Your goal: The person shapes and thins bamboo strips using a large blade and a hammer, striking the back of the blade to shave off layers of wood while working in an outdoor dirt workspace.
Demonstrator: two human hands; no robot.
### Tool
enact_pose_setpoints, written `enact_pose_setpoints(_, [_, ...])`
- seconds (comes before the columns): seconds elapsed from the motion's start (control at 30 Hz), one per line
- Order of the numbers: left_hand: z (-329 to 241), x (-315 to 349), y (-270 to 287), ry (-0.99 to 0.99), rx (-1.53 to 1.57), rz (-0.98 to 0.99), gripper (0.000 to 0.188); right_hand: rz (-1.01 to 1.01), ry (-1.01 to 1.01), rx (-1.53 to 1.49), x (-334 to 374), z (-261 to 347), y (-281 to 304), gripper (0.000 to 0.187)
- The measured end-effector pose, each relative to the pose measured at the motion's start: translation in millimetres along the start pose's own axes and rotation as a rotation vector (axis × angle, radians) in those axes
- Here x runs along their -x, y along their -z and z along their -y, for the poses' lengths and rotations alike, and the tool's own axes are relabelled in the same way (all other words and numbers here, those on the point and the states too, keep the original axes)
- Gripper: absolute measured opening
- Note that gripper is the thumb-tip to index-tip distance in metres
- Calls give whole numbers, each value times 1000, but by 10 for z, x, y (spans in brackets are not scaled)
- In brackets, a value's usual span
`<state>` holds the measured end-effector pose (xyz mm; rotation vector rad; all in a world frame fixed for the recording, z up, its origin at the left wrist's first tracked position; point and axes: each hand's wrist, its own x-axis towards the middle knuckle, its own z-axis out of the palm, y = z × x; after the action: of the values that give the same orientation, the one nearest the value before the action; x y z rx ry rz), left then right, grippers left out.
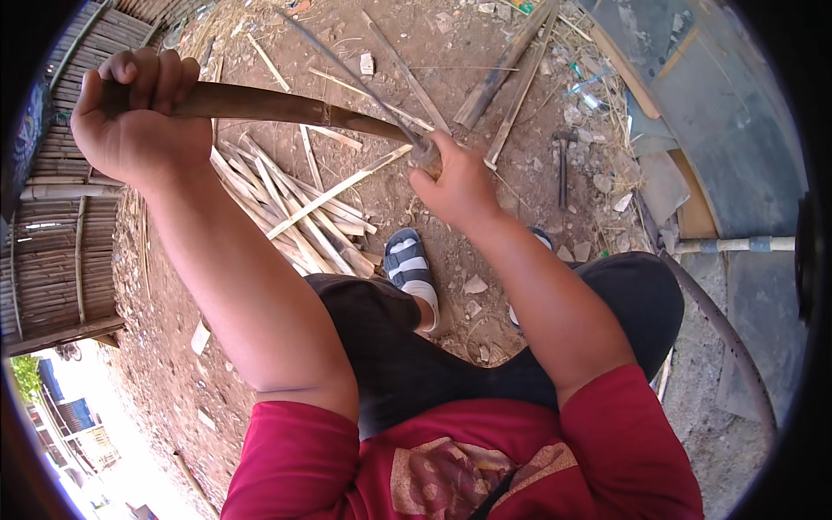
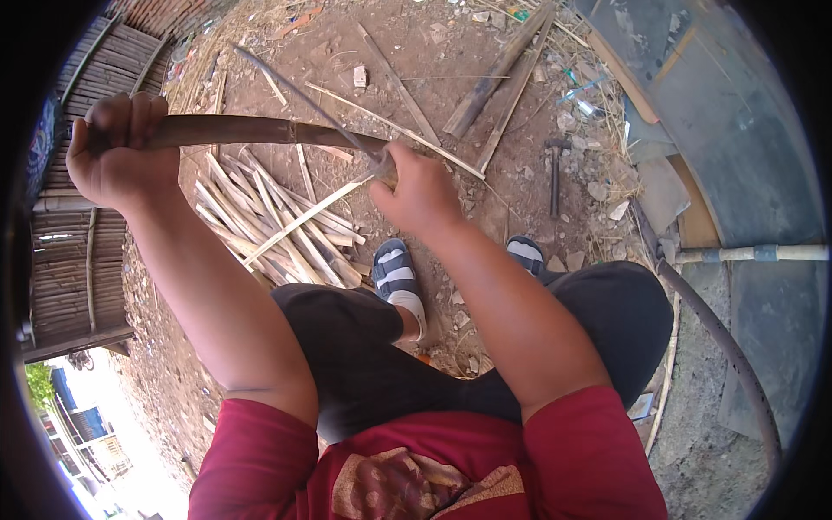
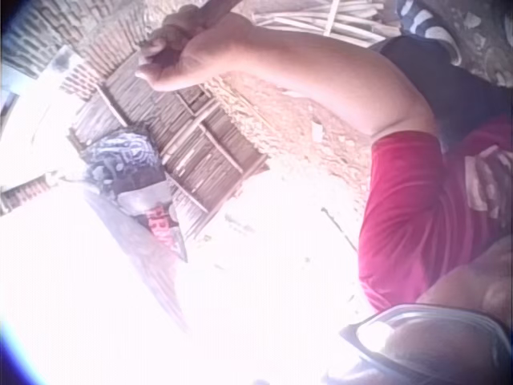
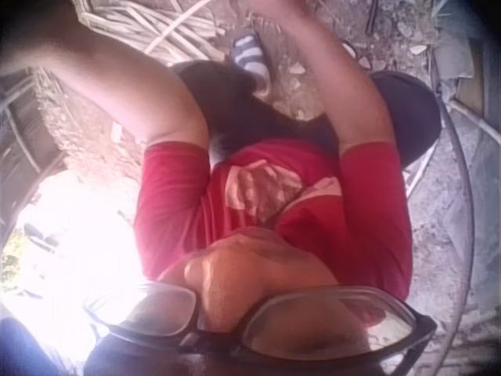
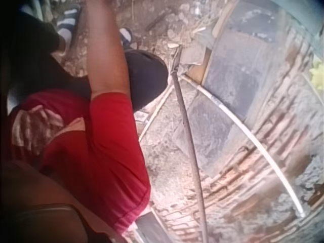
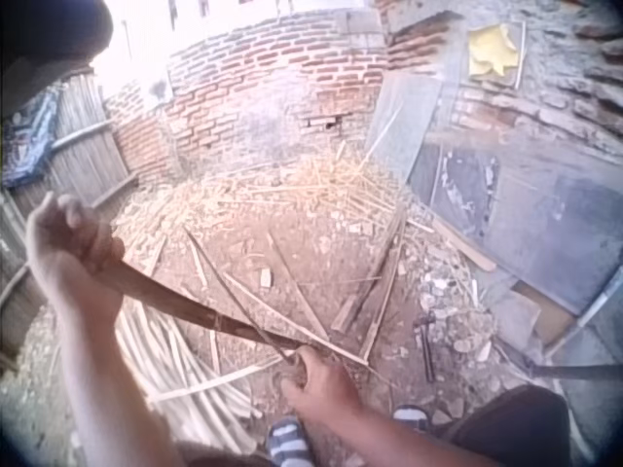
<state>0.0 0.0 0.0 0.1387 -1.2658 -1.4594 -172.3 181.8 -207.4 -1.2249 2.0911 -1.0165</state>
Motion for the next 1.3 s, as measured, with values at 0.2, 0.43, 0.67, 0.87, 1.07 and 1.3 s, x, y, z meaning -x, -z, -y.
enact_pose_setpoints(0.2, [-34, 12, -32, 11, 26, 83, 37, 12, -235, 139, -4, -835, -463, 38])
enact_pose_setpoints(0.43, [-12, 24, -66, 1, -37, 139, 49, -161, -19, -133, -87, -52, -103, 38])
enact_pose_setpoints(0.67, [-57, -14, 164, 159, 211, 450, 51, 51, -251, 36, -38, -919, -480, 41])
enact_pose_setpoints(0.87, [-88, -5, 115, 209, 160, 494, 47, -81, -215, -67, -102, -599, -192, 37])
enact_pose_setpoints(1.07, [-45, 8, 63, 253, 220, 531, 47, -53, 21, -67, -48, -296, -209, 44])
enact_pose_setpoints(1.3, [28, 15, 23, 185, 237, 543, 45, 82, -444, 100, 76, -1287, -442, 42])
